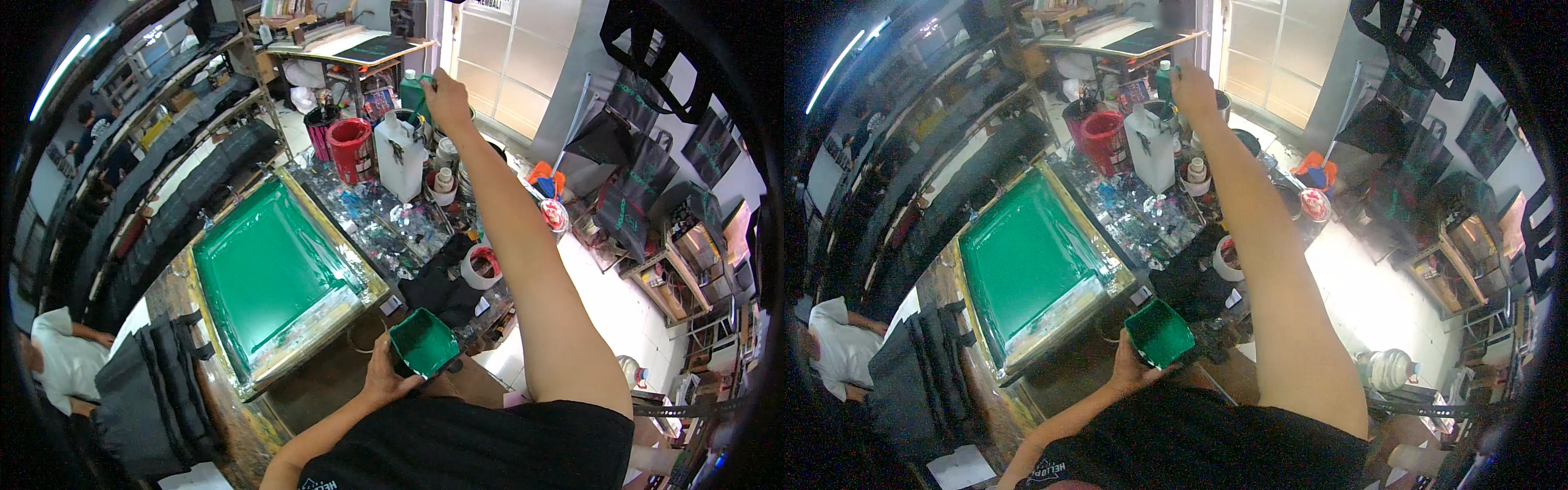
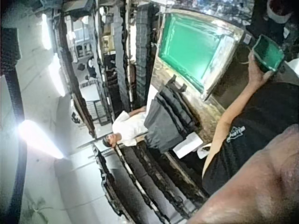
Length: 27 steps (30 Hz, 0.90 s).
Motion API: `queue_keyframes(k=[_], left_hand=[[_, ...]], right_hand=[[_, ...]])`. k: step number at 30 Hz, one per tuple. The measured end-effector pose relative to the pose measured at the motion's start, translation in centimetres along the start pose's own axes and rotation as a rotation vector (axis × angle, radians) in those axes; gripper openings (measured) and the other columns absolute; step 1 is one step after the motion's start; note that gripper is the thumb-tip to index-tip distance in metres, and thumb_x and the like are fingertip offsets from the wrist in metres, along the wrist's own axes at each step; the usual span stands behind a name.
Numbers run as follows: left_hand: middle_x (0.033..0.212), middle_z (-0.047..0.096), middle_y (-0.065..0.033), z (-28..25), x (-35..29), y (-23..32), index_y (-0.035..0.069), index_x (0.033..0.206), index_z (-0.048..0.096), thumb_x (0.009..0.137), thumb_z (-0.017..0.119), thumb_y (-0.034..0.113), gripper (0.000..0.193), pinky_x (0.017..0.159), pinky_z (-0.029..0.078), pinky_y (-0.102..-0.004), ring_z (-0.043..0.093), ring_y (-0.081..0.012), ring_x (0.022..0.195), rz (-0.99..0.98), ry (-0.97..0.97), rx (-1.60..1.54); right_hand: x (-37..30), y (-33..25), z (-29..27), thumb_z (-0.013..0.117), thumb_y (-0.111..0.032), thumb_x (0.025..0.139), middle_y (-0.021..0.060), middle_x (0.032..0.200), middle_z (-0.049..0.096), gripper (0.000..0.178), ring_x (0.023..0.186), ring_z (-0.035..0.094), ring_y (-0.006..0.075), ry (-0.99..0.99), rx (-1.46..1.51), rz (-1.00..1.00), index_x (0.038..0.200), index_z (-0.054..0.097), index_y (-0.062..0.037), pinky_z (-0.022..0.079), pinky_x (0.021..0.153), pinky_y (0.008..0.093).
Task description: The person performs screen printing on black bags by spreading green ink across a screen with a squeegee and lifting the frame. They repeatedly place a bag on the base, lower the screen, pull the ink across with the squeegee, and remove the printed bag.
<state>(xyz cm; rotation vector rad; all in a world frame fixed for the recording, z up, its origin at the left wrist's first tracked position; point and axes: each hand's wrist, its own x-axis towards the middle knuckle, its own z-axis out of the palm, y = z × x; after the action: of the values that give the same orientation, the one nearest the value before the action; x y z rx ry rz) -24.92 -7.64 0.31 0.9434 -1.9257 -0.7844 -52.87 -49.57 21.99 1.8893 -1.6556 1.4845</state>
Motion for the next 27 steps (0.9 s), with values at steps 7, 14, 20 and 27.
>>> queue_keyframes(k=[7,14,20,27], left_hand=[[0.147,0.047,-0.0258,0.2,-0.2,-0.5,0.005,0.159,0.020,0.068,0.097,0.026,0.121,0.109,0.045,-0.0518,0.052,-0.0463,0.134,0.025,-0.003,0.032],[0.146,0.049,-0.0277,0.2,-0.1,-0.3,-0.002,0.155,0.026,0.068,0.097,0.027,0.116,0.109,0.045,-0.0513,0.052,-0.0471,0.133,0.018,0.018,-0.009],[0.150,0.046,-0.0282,0.2,-0.1,-0.2,-0.002,0.157,0.024,0.066,0.097,0.028,0.120,0.113,0.042,-0.0518,0.049,-0.0473,0.138,0.028,0.005,0.026],[0.155,0.038,-0.0292,0.0,0.0,0.6,-0.004,0.159,0.020,0.071,0.089,0.024,0.115,0.120,0.034,-0.0513,0.041,-0.0478,0.144,-0.068,-0.067,0.009]], right_hand=[[-2.1,1.8,4.6,0.070,-0.030,0.096,0.0249,0.091,0.072,0.030,0.090,0.069,0.0473,-0.066,-0.006,0.000,0.107,0.061,-0.0032,0.054,0.080,0.0546],[-4.0,-0.1,-1.4,0.054,-0.049,0.105,0.0313,0.097,0.072,0.058,0.094,0.071,0.0464,-0.162,-0.178,0.144,0.128,0.060,0.0039,0.055,0.087,0.0543],[-26.4,-4.6,-20.5,0.060,-0.035,0.104,0.0218,0.140,0.060,0.059,0.132,0.058,0.0348,-0.237,0.243,0.055,0.151,0.044,-0.0026,0.045,0.109,0.0458],[-44.9,-14.8,-22.9,0.099,-0.045,0.066,0.0217,0.154,0.040,0.125,0.139,0.049,0.0369,-0.526,0.483,0.574,0.157,0.028,0.0015,0.039,0.117,0.0480]])
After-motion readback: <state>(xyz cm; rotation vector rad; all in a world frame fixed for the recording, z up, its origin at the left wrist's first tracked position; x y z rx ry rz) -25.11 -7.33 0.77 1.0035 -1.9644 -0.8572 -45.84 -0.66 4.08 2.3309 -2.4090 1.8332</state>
